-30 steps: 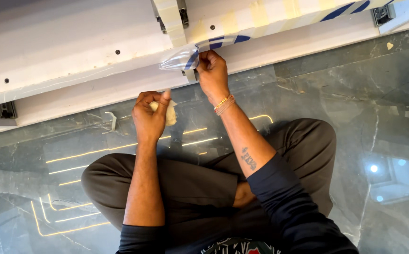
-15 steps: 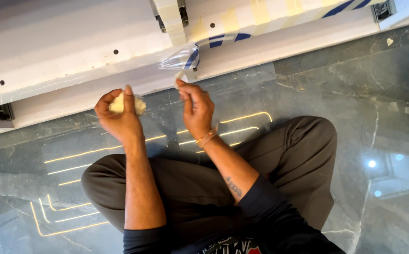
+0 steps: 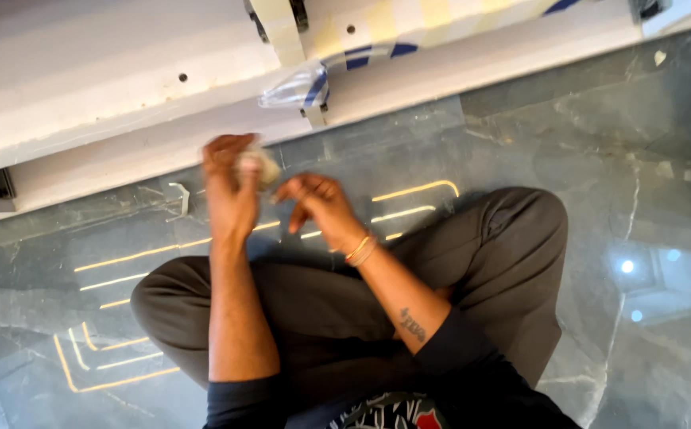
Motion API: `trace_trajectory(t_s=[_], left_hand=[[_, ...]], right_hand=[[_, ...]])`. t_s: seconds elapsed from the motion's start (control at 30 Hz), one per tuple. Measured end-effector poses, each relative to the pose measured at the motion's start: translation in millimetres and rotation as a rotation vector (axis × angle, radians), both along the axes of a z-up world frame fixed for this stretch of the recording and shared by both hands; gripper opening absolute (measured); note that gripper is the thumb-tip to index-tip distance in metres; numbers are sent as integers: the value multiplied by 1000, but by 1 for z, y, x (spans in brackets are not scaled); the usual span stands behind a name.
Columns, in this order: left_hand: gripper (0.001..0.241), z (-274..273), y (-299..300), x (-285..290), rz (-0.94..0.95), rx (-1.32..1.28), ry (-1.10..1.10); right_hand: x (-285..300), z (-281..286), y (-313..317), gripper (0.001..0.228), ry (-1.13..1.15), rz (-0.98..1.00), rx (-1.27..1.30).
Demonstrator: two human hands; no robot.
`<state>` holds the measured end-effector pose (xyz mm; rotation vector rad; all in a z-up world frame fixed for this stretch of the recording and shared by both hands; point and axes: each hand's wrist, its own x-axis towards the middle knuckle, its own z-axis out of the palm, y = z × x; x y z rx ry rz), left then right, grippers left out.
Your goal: The person peels off blue protective film and white adhesive tape from the surfaces and edges of a white cabinet while sitting on the floor.
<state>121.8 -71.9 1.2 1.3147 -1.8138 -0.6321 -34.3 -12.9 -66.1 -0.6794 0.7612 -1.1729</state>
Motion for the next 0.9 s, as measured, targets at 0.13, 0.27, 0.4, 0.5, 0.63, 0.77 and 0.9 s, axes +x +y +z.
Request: trace_trajectory(t_s=[0.13, 0.27, 0.4, 0.5, 0.63, 0.77, 0.9], left_hand=[[23, 5, -2, -29, -136, 168, -58], [23, 5, 2, -36, -111, 209, -87], [27, 3, -1, -34, -7, 154, -105], [29, -3, -2, -40, 40, 152, -91], [29, -6, -6, -45, 65, 184, -115], [29, -11, -7, -44, 68, 188, -142], [29, -12, -8, -45, 86, 222, -127]], right_hand=[[-33, 6, -12, 30, 23, -174, 5], [-40, -4, -15, 25, 117, -252, 11], [-57, -32, -48, 19, 106, -490, 140], [-72, -54, -75, 21, 32, -449, 166], [-71, -63, -106, 23, 167, -406, 243], [-59, -64, -116, 21, 261, -444, 219], [-61, -60, -122, 17, 282, -452, 182]])
